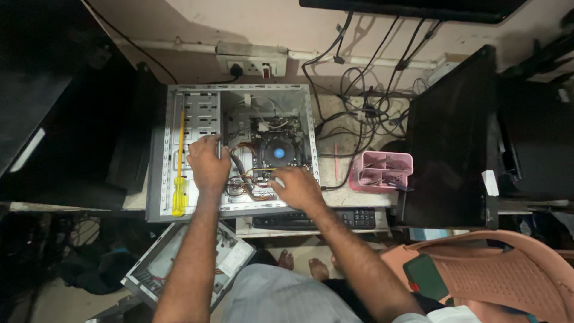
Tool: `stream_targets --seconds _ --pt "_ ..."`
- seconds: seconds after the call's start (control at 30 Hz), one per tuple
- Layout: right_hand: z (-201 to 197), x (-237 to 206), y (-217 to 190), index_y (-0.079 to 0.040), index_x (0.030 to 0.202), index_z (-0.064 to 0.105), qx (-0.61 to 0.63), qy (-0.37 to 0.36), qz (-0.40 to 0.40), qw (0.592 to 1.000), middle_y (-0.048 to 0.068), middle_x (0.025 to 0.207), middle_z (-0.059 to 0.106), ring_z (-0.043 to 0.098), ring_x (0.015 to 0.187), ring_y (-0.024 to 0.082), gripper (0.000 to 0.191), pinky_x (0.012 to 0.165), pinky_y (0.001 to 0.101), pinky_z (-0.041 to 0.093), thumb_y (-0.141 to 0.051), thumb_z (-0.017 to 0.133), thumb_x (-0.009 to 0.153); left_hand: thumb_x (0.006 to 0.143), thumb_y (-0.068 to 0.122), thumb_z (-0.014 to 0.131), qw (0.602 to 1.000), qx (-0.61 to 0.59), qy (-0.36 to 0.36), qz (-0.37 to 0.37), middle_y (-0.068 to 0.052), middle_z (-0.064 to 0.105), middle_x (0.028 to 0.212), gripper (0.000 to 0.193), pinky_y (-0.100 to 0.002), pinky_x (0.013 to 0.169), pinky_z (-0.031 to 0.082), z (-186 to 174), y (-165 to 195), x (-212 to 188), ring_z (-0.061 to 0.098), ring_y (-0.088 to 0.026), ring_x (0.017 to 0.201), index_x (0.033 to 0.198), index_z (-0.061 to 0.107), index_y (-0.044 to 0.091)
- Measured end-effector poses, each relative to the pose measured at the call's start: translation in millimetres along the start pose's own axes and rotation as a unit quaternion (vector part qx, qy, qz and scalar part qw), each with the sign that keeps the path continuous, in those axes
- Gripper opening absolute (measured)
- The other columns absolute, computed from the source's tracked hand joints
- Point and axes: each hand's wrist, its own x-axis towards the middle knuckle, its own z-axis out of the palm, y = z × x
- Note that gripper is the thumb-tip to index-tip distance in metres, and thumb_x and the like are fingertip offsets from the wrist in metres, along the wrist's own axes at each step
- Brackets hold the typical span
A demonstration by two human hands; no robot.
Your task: The person attaches the black front bezel to an open desktop computer case, aligns it and presses it into place, then routes and connects the internal cables and works on components inside the case using a screwdriver.
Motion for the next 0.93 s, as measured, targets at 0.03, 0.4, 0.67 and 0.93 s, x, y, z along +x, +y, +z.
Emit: stream_targets --seconds 0.03,0.4,0.67,0.93 --pt "-1.3 0.7 -1.8 -0.009 0.103 0.075 -0.006 0.000 0.000 1.000 0.014 0.104 0.074 0.069 0.096 0.038 0.028 0.085 0.0487 0.053 -0.032 0.071 0.087 0.085 0.015 0.075 1.000 -0.002 0.000 -0.001 -0.012 0.066 0.121 0.037 -0.051 0.103 0.038 -0.4 1.5 2.3 0.052 -0.035 0.120 0.121 0.072 0.010" --pt "-6.0 9.2 -5.3 -0.008 0.103 0.076 0.008 0.000 0.008 1.000 0.014 0.108 0.074 0.069 0.098 0.038 0.030 0.086 0.0480 0.053 -0.033 0.070 0.088 0.084 0.016 0.076 1.000 -0.002 -0.005 -0.011 -0.012 0.066 0.122 0.036 -0.050 0.103 0.039 -0.7 3.1 6.5 0.052 -0.034 0.121 0.118 0.072 0.009" --pt "-6.4 10.9 -8.4 -0.009 0.103 0.077 -0.011 -0.014 0.028 0.999 0.013 0.109 0.075 0.069 0.099 0.038 0.030 0.087 0.0479 0.053 -0.034 0.071 0.087 0.083 0.016 0.076 1.000 -0.008 -0.006 -0.007 -0.012 0.066 0.121 0.037 -0.050 0.104 0.038 -2.7 3.2 9.1 0.052 -0.034 0.121 0.119 0.073 0.009" --pt "-4.5 12.9 -7.1 -0.010 0.106 0.077 -0.018 -0.033 0.032 0.999 0.011 0.113 0.075 0.069 0.105 0.034 0.032 0.092 0.0461 0.052 -0.036 0.070 0.088 0.083 0.016 0.076 1.000 -0.003 -0.014 -0.015 -0.012 0.066 0.122 0.036 -0.050 0.104 0.037 -2.9 4.2 6.5 0.051 -0.034 0.123 0.118 0.072 0.009"
